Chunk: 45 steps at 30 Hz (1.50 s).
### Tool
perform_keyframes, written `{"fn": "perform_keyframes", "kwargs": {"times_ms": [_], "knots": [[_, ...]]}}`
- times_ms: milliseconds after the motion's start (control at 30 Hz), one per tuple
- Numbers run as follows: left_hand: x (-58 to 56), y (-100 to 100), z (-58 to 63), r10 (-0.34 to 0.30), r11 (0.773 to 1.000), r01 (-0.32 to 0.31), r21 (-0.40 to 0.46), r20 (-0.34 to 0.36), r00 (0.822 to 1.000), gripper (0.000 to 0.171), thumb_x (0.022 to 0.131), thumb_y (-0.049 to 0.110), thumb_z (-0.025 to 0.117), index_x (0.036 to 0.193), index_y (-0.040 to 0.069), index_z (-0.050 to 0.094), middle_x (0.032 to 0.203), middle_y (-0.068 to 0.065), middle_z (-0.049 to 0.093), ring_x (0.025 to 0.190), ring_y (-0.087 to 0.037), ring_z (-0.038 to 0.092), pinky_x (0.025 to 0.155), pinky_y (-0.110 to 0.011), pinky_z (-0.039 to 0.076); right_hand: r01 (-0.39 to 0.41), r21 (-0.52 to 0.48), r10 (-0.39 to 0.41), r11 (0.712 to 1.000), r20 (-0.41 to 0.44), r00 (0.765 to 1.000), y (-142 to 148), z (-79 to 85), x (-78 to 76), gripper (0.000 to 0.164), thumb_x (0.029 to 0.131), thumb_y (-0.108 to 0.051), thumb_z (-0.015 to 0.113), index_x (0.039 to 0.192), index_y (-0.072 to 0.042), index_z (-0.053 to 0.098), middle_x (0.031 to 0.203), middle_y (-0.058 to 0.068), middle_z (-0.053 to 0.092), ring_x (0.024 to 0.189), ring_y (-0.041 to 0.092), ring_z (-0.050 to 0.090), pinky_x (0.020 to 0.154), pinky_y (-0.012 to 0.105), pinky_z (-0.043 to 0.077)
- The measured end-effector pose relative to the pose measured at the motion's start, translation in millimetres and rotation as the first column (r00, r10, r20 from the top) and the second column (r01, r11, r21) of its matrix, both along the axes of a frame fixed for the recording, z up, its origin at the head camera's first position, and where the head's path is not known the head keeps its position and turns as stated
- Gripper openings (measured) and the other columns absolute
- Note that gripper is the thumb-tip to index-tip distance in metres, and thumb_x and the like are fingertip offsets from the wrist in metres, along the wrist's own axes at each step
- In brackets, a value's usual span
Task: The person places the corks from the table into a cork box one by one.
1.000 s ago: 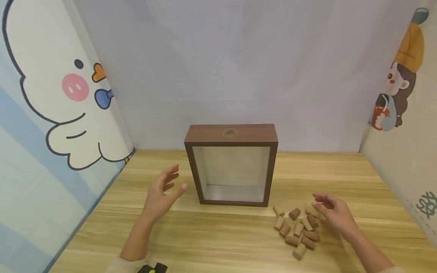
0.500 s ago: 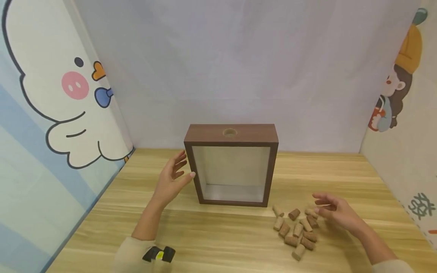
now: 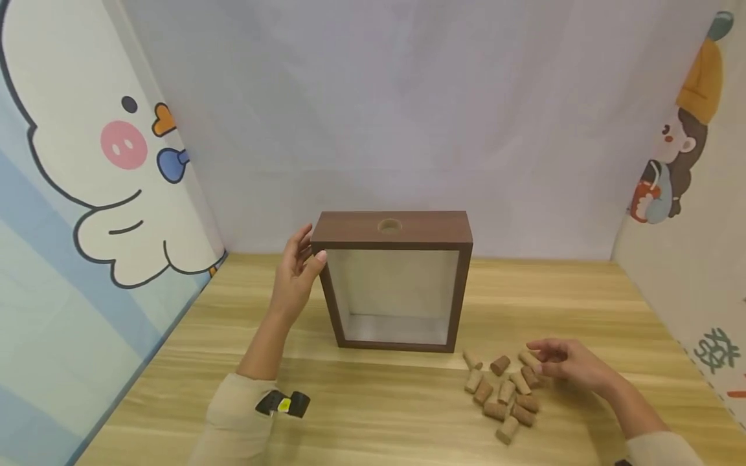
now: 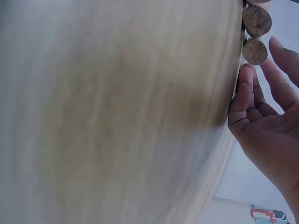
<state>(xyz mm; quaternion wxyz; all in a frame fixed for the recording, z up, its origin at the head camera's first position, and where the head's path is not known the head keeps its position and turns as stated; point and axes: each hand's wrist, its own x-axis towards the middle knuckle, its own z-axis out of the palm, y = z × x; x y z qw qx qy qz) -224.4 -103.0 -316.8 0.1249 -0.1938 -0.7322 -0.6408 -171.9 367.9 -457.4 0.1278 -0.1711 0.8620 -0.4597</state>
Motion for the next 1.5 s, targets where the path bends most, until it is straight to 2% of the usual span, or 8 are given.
{"fn": "perform_keyframes", "kwargs": {"times_ms": [200, 333, 467, 667, 933, 1167, 1367, 1500], "knots": [[-3.3, 4.1, 4.5, -0.015, 0.999, 0.016, 0.030, -0.022, 1.000, 0.060, 0.091, 0.017, 0.050, 0.145, 0.004, 0.026, 0.140, -0.020, 0.033, 0.125, -0.030, 0.036, 0.099, -0.044, 0.030, -0.025, 0.003, 0.025, 1.000, 0.043, 0.999, -0.2, 3.7, -2.9, 0.047, 0.089, -0.009, 0.058, 0.127, 0.015, 0.043, 0.107, 0.017, 0.052, 0.090, 0.009, 0.048, 0.070, 0.027, 0.045], [-18.3, 5.4, -5.0, -0.021, 0.998, 0.024, 0.059, -0.050, 0.999, 0.059, 0.092, 0.018, 0.050, 0.145, 0.007, 0.028, 0.140, -0.019, 0.034, 0.124, -0.028, 0.039, 0.097, -0.045, 0.032, -0.060, -0.039, 0.062, 0.997, 0.032, 0.998, -0.5, 5.2, -3.1, 0.046, 0.088, -0.005, 0.057, 0.125, 0.019, 0.041, 0.099, 0.018, 0.051, 0.078, 0.010, 0.048, 0.059, 0.028, 0.044], [-32.6, 6.3, -14.4, 0.011, 0.999, -0.008, 0.054, -0.054, 0.998, 0.056, 0.093, 0.028, 0.051, 0.144, 0.015, 0.032, 0.141, -0.013, 0.034, 0.127, -0.022, 0.035, 0.097, -0.044, 0.032, -0.100, -0.071, 0.101, 0.992, 0.008, 0.995, -1.4, 5.2, -3.6, 0.045, 0.087, 0.000, 0.057, 0.123, 0.021, 0.040, 0.092, 0.018, 0.053, 0.067, 0.008, 0.048, 0.051, 0.028, 0.042], [-35.0, 8.4, -12.7, 0.080, 0.996, -0.077, 0.053, -0.066, 0.995, 0.051, 0.091, 0.032, 0.053, 0.138, 0.017, 0.040, 0.139, -0.010, 0.037, 0.126, -0.022, 0.035, 0.095, -0.046, 0.032, -0.129, -0.066, 0.129, 0.989, -0.006, 0.992, -3.5, 8.4, -4.7, 0.040, 0.088, 0.001, 0.054, 0.122, 0.018, 0.043, 0.086, 0.015, 0.054, 0.064, 0.009, 0.048, 0.051, 0.029, 0.042], [-34.9, 10.4, -11.6, 0.086, 0.996, -0.086, -0.002, -0.056, 0.995, 0.052, 0.089, 0.037, 0.052, 0.136, 0.019, 0.039, 0.139, -0.011, 0.035, 0.125, -0.024, 0.033, 0.095, -0.047, 0.032, -0.047, -0.055, 0.051, 0.997, 0.084, 0.995, 2.0, 17.6, 3.7, 0.046, 0.088, 0.002, 0.050, 0.130, 0.015, 0.036, 0.094, 0.021, 0.049, 0.064, 0.016, 0.047, 0.050, 0.032, 0.041], [-39.5, 5.8, -7.8, 0.024, 1.000, -0.023, 0.012, -0.036, 0.999, 0.046, 0.091, 0.029, 0.052, 0.134, 0.016, 0.043, 0.139, -0.008, 0.034, 0.122, -0.024, 0.033, 0.091, -0.047, 0.034, 0.010, 0.078, -0.010, 0.997, -0.008, 1.000, -11.8, 33.5, 10.5, 0.040, 0.090, -0.003, 0.053, 0.125, 0.016, 0.044, 0.085, 0.012, 0.048, 0.069, 0.015, 0.045, 0.056, 0.032, 0.041], [-43.6, 5.5, -2.1, 0.009, 1.000, -0.009, -0.017, -0.005, 1.000, 0.047, 0.087, 0.028, 0.051, 0.132, 0.015, 0.045, 0.132, -0.014, 0.034, 0.109, -0.028, 0.038, 0.082, -0.044, 0.036, 0.020, 0.004, -0.020, 1.000, 0.016, 1.000, -20.8, 52.0, 20.7, 0.040, 0.094, -0.003, 0.047, 0.128, 0.016, 0.039, 0.077, 0.007, 0.041, 0.063, 0.014, 0.039, 0.052, 0.033, 0.037], [-43.3, 8.4, 3.6, 0.017, 1.000, -0.016, -0.014, 0.049, 0.999, 0.045, 0.085, 0.029, 0.051, 0.128, 0.016, 0.045, 0.130, -0.011, 0.035, 0.106, -0.026, 0.039, 0.080, -0.042, 0.036, 0.061, -0.017, -0.060, 0.998, 0.045, 0.997, -24.5, 63.6, 26.8, 0.040, 0.094, -0.005, 0.047, 0.130, 0.011, 0.040, 0.082, 0.009, 0.041, 0.074, 0.013, 0.042, 0.060, 0.032, 0.041]]}}
